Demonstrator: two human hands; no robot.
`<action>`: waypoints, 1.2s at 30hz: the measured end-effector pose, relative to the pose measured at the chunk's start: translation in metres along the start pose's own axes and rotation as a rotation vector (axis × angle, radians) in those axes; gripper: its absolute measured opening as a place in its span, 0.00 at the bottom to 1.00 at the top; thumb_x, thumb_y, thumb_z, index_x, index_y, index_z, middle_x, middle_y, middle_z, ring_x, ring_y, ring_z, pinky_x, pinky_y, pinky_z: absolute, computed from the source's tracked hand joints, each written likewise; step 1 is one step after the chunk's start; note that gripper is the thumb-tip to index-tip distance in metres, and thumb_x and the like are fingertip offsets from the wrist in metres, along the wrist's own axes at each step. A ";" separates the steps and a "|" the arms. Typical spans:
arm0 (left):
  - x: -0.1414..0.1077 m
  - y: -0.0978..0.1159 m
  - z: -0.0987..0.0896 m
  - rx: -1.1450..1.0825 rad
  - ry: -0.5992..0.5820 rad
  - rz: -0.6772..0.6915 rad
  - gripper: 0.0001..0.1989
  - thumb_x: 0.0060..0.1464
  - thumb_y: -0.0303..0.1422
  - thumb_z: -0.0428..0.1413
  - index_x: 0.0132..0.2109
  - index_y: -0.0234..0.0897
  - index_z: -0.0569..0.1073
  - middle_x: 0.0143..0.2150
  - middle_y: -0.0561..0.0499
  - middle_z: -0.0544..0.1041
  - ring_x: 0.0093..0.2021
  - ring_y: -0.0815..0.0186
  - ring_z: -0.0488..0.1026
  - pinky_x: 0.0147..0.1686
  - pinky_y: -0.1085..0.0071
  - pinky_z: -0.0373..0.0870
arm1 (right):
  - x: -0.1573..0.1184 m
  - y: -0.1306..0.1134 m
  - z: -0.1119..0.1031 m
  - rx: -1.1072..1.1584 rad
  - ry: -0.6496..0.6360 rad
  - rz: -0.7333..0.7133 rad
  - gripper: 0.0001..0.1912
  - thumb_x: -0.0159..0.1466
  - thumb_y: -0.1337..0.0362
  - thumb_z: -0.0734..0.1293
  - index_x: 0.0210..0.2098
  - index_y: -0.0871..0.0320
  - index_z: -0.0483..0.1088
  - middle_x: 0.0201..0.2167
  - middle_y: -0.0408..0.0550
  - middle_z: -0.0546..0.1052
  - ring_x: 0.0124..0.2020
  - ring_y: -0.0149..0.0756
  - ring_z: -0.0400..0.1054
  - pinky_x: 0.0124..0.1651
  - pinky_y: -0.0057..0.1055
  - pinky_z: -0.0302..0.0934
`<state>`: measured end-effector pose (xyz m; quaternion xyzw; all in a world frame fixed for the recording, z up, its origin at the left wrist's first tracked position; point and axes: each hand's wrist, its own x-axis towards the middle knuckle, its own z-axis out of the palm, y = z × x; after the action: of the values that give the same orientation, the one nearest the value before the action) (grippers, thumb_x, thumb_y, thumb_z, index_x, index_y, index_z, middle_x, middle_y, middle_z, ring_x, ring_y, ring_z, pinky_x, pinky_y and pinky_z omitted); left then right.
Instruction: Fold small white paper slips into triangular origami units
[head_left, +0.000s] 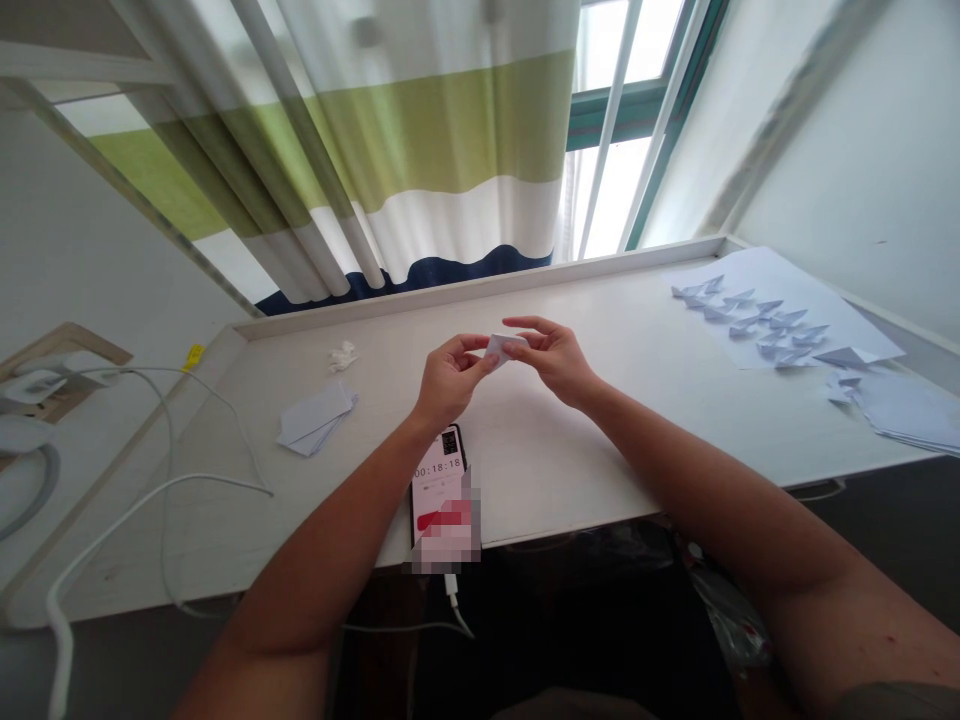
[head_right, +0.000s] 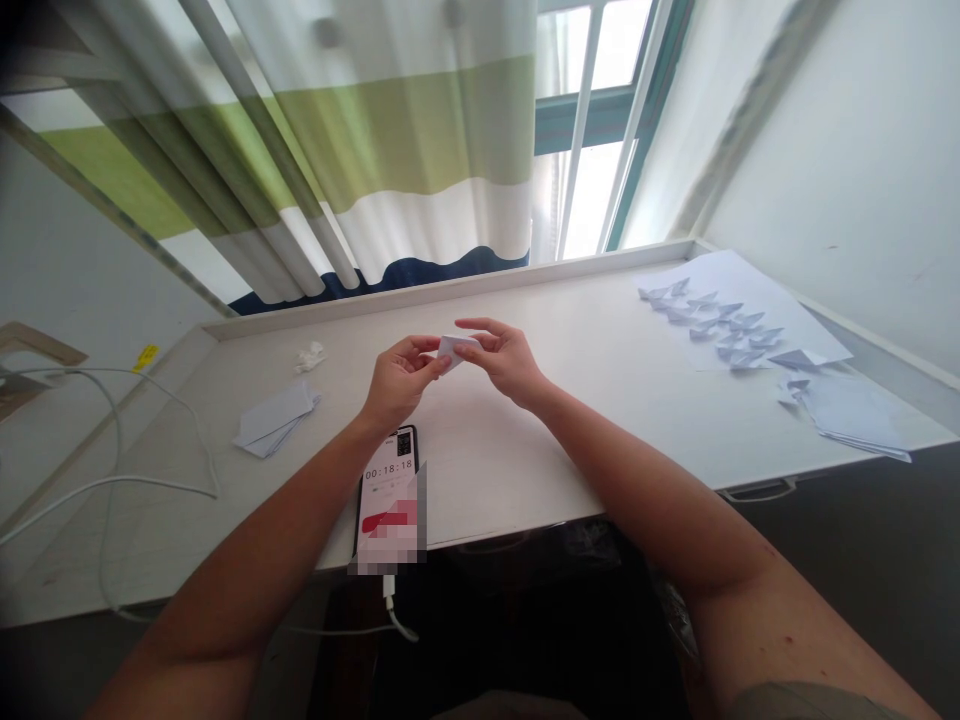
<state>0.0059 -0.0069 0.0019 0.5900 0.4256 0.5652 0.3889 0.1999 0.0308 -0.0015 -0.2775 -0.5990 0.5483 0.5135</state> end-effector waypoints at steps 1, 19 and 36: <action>0.000 0.000 0.000 0.006 0.002 0.003 0.18 0.52 0.44 0.75 0.45 0.40 0.85 0.33 0.50 0.84 0.30 0.66 0.77 0.32 0.67 0.73 | 0.000 0.000 0.000 0.025 0.006 0.024 0.36 0.54 0.43 0.85 0.55 0.53 0.80 0.36 0.47 0.87 0.40 0.43 0.81 0.54 0.49 0.75; 0.002 -0.006 0.001 -0.066 0.030 -0.035 0.18 0.52 0.48 0.74 0.41 0.39 0.87 0.41 0.47 0.87 0.42 0.60 0.82 0.48 0.60 0.80 | 0.001 0.001 0.000 0.046 -0.020 0.099 0.39 0.50 0.44 0.87 0.55 0.53 0.77 0.30 0.40 0.81 0.36 0.40 0.78 0.49 0.43 0.71; 0.002 -0.001 -0.003 0.085 -0.032 0.002 0.17 0.59 0.47 0.69 0.38 0.38 0.82 0.37 0.47 0.85 0.36 0.61 0.80 0.40 0.64 0.76 | -0.001 0.006 0.003 -0.136 -0.085 0.022 0.26 0.59 0.40 0.82 0.43 0.54 0.84 0.33 0.47 0.84 0.35 0.40 0.77 0.43 0.41 0.72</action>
<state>0.0025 -0.0048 0.0023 0.6156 0.4424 0.5374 0.3695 0.1962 0.0305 -0.0072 -0.2947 -0.6531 0.5230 0.4615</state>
